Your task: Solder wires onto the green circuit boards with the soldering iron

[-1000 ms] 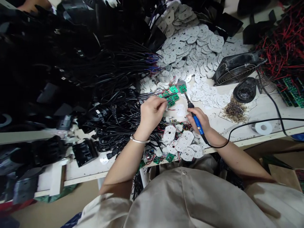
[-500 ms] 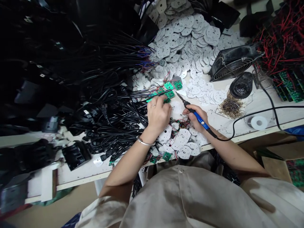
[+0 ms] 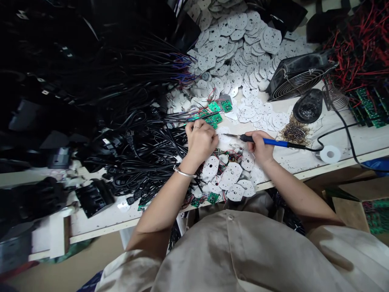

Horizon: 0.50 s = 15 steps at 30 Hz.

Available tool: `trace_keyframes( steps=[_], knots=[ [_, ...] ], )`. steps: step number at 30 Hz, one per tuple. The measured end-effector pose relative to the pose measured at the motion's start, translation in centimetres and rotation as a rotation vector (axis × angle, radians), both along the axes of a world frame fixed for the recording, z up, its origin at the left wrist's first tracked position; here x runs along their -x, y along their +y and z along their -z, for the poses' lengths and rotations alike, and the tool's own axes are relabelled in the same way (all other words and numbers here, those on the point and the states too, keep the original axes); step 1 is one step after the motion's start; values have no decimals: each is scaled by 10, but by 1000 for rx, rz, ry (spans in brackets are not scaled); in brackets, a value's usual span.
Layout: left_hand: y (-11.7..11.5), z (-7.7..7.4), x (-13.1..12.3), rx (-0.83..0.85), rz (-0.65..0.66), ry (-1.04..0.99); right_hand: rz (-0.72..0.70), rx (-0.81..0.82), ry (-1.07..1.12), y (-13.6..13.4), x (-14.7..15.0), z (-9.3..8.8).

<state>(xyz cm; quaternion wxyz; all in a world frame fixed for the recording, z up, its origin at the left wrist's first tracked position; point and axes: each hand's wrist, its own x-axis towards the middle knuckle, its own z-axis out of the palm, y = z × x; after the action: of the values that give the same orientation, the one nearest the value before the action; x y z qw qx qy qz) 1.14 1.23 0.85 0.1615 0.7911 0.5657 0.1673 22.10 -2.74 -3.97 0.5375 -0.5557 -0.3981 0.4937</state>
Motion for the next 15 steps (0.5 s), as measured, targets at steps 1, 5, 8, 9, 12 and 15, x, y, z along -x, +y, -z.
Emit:
trace_keyframes(
  steps=[1,5,8,9,12,15],
  knots=[
    [0,0,0,7,-7,-5,-24,5,-3,-1,0,0],
    [0,3,-1,-9,-16,-21,-88,6,-22,-3,2,-1],
    [0,5,-1,-36,-22,-24,-110,1,-31,-4,3,-2],
    [0,6,-1,-38,-25,-28,-120,0,-33,-4,3,-2],
    [0,6,0,-26,-27,-43,-138,3,-37,-3,4,-3],
    [0,5,0,-12,-27,-47,-142,14,-25,-3,4,-5]
  ],
)
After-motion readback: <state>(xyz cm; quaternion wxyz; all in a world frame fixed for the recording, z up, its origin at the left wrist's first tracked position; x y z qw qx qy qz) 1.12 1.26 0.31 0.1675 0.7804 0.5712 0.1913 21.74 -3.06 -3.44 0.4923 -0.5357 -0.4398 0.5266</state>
